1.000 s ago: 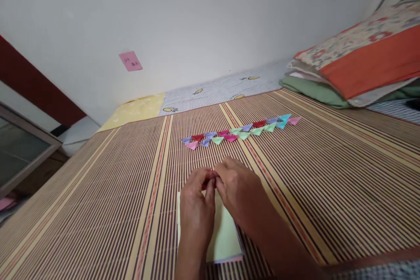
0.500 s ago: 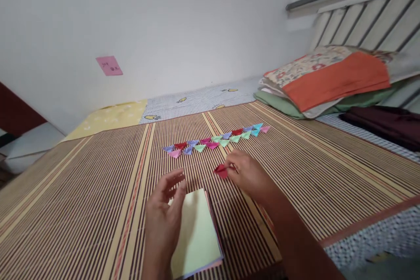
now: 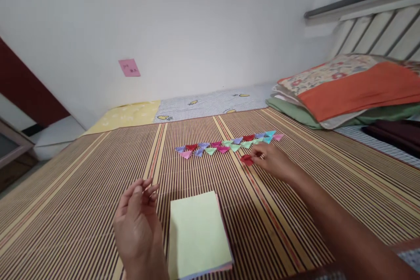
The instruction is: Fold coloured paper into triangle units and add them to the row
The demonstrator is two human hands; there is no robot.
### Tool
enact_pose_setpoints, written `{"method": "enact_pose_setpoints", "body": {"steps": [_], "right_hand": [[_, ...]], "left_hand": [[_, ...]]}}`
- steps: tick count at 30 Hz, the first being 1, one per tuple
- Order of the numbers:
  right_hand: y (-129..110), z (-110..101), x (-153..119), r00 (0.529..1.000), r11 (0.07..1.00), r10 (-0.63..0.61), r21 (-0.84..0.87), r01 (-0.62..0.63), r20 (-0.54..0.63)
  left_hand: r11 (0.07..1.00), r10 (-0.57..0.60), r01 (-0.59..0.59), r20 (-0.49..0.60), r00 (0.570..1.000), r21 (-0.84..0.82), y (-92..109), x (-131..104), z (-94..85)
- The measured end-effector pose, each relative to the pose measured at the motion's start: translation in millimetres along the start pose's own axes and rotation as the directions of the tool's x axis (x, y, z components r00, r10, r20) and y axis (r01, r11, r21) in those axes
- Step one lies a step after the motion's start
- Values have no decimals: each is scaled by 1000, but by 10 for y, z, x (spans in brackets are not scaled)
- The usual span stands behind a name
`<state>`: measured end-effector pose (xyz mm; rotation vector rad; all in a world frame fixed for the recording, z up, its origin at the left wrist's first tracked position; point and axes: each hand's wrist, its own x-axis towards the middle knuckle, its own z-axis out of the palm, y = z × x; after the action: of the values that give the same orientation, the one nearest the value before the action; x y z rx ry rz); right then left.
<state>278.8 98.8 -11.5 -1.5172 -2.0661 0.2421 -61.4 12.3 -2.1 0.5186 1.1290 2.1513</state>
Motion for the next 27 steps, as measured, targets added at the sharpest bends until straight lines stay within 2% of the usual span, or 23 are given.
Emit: {"method": "enact_pose_setpoints", "body": {"steps": [6,9,11,13,15,20,24,27], "right_hand": [[-472,395,343,993,993,-109,50,106,52],[-539,528,315,991,993,-117,39,114,69],[-471,565,227,994,996,-88,12,87,70],[-287,532,103,997,998,-40,-38,42,61],[-1,420,-32,999,994,30,-102,-25,44],[882,-68,-245,977,943,215,-260,-210,-9],[1422,-339,-170,938,877,347,-355,-323,4],[1670,-361,1,922,854,387,-386,-350,22]], "left_hand": [[998,-58,58,4,998,-31,-28,53,-57],[995,-84,85,15,996,-54,-28,58,-52],[992,-101,102,24,995,-72,-17,70,-48],[990,-110,112,23,994,-87,-4,84,-43],[988,-119,120,18,993,-94,5,89,-32],[980,-173,177,48,984,-94,-5,33,37],[981,-172,176,53,984,-78,-32,-18,99],[982,-176,178,46,983,-64,-68,-17,97]]}}
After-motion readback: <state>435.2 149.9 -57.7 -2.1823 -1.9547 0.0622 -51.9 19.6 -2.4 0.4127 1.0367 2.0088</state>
